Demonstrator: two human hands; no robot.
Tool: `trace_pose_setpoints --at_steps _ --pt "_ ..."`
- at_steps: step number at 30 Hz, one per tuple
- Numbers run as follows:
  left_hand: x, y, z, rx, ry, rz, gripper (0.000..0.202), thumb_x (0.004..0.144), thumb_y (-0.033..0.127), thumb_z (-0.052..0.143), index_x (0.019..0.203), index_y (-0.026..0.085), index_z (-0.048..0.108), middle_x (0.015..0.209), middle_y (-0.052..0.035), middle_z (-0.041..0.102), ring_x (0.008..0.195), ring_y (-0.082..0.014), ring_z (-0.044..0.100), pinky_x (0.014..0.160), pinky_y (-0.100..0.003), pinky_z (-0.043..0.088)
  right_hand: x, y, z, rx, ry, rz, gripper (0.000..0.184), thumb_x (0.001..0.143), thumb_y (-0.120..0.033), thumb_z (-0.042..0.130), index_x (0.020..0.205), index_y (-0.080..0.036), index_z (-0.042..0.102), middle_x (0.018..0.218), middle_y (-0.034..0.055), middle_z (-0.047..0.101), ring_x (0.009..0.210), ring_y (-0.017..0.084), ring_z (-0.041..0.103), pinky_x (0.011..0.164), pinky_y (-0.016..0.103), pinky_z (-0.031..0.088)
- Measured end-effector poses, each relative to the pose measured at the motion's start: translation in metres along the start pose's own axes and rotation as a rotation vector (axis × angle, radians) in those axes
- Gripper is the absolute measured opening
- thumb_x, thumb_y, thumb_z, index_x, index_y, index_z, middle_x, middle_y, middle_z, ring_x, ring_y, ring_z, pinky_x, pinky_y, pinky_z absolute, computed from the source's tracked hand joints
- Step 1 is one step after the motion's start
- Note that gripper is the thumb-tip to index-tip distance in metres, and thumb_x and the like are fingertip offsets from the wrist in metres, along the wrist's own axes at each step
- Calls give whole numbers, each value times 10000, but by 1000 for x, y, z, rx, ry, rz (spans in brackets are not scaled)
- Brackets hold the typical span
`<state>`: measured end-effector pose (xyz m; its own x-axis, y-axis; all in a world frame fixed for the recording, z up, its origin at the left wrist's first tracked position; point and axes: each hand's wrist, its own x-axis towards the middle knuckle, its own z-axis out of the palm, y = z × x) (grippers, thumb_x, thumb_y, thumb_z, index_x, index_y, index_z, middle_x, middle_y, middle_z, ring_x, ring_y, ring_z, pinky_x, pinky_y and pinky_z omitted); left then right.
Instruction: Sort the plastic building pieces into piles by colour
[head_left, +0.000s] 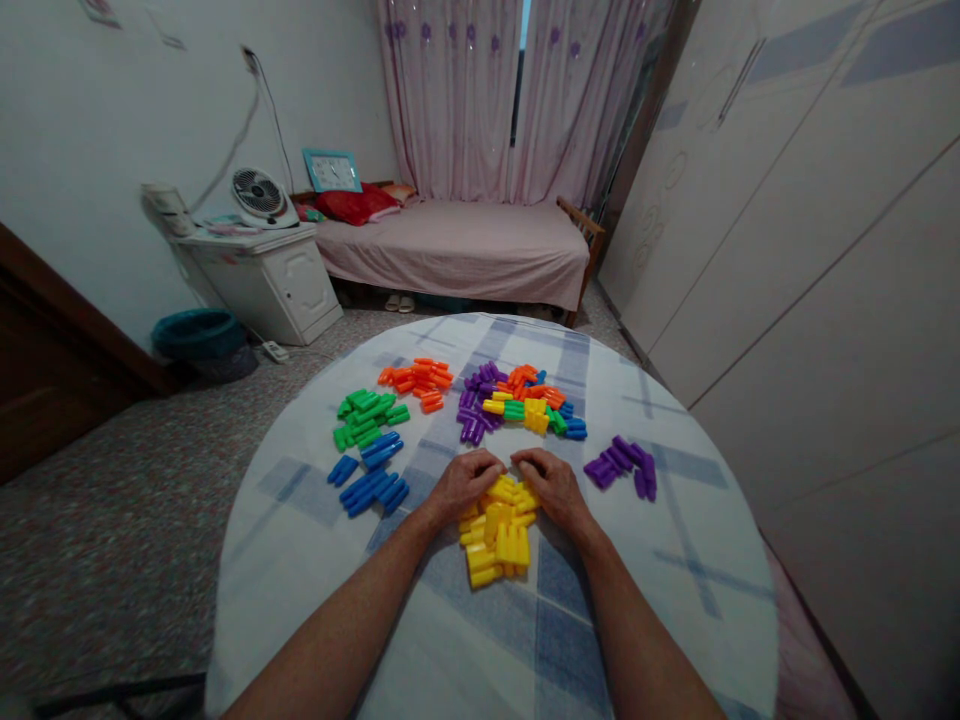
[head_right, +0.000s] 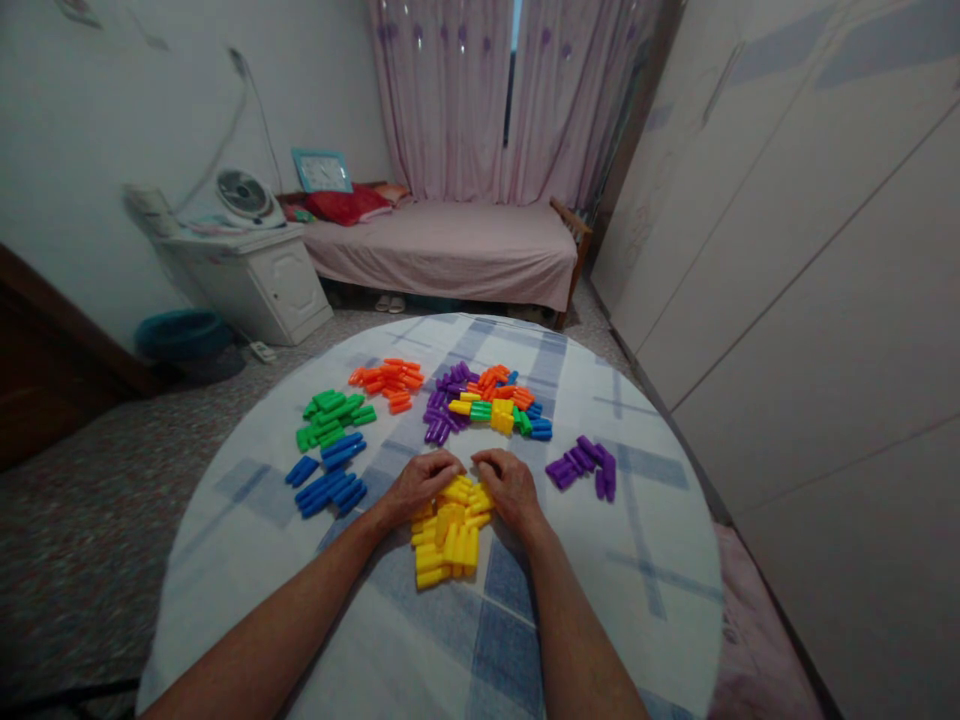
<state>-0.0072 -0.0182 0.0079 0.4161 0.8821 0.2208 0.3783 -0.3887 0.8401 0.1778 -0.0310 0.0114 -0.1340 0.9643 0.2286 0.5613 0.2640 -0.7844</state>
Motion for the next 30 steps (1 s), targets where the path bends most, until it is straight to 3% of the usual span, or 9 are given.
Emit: trace_pose_setpoints --at_steps 30 --pt "0 -2 0 -2 6 -4 250 847 302 462 793 144 648 768 -26 631 734 -137 565 693 -237 420 0 3 2 -7 11 -13 247 813 -229 457 915 -200 680 936 39 697 892 182 616 802 307 451"
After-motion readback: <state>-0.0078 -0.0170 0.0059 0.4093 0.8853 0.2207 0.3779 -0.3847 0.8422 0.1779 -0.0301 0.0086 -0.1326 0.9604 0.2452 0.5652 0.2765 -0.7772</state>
